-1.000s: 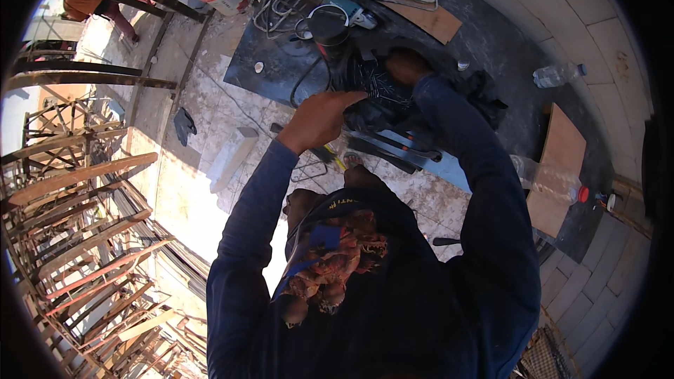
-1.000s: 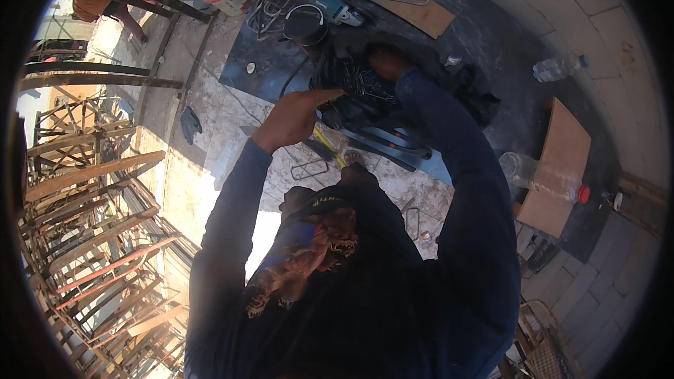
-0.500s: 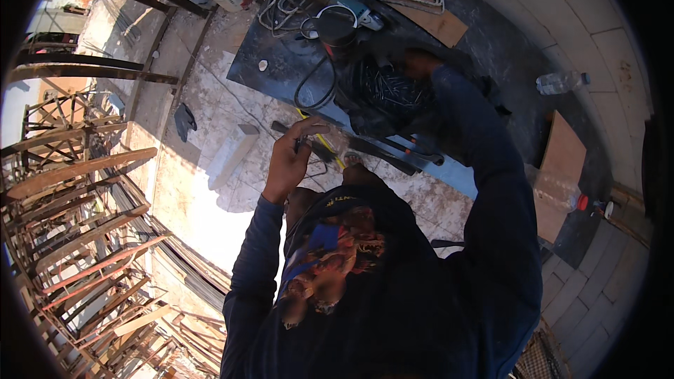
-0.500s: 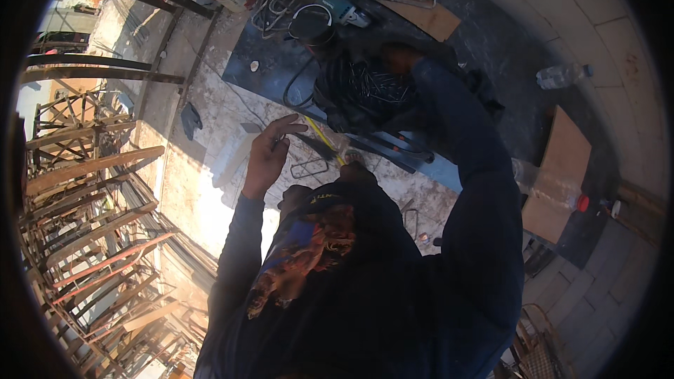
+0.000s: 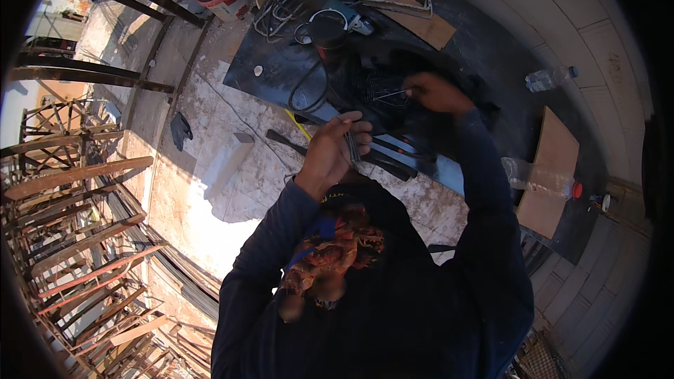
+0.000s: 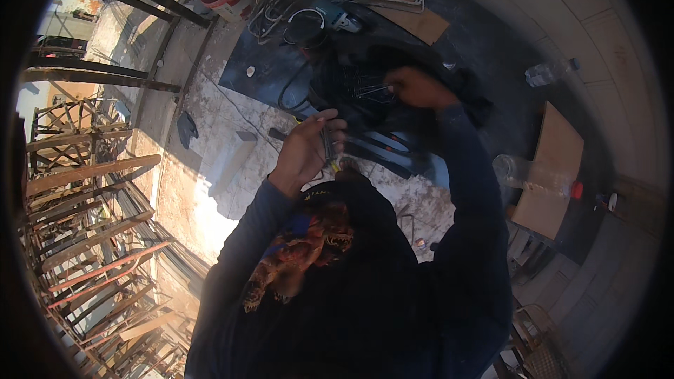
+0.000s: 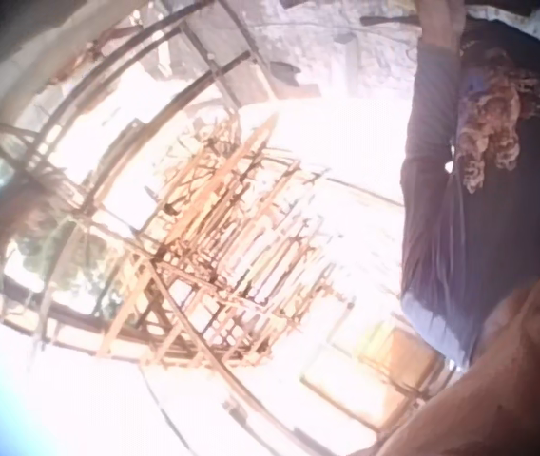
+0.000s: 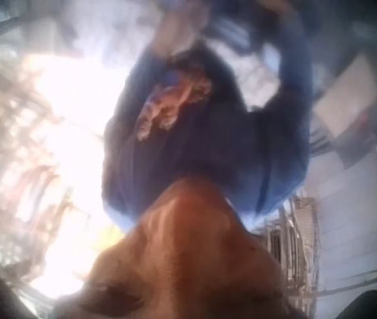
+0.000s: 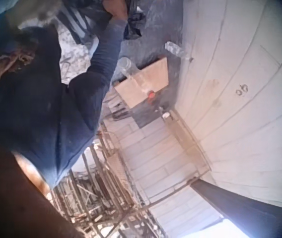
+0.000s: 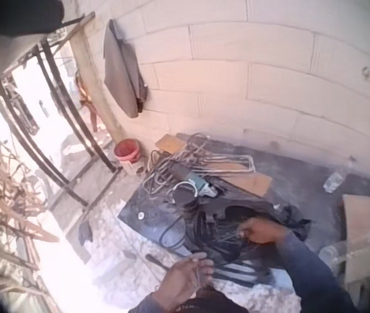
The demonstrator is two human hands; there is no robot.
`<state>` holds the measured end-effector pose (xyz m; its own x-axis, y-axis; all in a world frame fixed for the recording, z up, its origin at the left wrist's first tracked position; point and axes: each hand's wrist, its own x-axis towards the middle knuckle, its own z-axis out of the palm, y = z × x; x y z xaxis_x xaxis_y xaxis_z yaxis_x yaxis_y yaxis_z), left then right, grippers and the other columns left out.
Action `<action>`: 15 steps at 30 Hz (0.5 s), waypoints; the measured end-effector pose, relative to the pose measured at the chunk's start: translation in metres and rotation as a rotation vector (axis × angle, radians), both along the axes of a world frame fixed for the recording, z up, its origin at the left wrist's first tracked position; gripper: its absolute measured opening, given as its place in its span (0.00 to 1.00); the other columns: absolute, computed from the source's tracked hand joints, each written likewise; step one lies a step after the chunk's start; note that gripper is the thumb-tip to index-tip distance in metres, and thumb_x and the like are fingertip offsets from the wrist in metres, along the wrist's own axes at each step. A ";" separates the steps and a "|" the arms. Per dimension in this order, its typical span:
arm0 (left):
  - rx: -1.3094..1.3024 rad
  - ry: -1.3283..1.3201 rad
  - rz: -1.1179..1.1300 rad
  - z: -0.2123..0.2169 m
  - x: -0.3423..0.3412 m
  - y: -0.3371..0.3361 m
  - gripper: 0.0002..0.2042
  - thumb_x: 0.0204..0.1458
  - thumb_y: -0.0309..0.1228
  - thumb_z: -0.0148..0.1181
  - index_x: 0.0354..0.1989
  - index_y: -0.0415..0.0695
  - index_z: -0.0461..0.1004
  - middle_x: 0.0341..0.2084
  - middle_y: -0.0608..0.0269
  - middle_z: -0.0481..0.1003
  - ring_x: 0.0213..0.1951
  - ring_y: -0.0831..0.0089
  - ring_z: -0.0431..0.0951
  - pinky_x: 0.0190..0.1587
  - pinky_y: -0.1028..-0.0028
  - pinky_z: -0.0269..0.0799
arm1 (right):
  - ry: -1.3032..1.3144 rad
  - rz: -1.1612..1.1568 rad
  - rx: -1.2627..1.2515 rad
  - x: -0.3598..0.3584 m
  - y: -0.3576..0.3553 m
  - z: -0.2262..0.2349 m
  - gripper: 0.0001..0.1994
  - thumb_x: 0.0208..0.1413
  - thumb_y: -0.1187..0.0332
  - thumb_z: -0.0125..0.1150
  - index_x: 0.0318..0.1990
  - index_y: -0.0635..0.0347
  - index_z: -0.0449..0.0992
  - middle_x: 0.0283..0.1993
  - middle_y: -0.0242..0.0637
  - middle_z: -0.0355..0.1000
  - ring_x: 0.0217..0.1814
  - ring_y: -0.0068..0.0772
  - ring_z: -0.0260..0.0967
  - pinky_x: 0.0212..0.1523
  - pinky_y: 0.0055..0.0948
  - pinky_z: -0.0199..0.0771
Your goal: The person aligns wooden slats on a concrete floor to form a frame and hammers nails into the wood to join the pieces together.
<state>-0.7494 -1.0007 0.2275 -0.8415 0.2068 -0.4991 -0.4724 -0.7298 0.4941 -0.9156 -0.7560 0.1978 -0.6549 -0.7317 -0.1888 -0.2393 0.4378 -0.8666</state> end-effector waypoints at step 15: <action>-0.139 0.029 0.002 -0.007 0.050 -0.026 0.13 0.61 0.30 0.48 0.51 0.36 0.68 0.38 0.54 0.75 0.32 0.70 0.74 0.35 0.71 0.69 | 0.586 0.060 0.535 -0.041 -0.084 -0.116 0.12 0.54 0.67 0.49 0.36 0.60 0.80 0.37 0.54 0.75 0.39 0.50 0.76 0.42 0.47 0.75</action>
<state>-0.6991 -1.0272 0.2205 -0.8562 0.1361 -0.4984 -0.4555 -0.6543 0.6038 -0.9566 -0.8397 0.0820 -0.7186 -0.6764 -0.1617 -0.6278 0.7309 -0.2676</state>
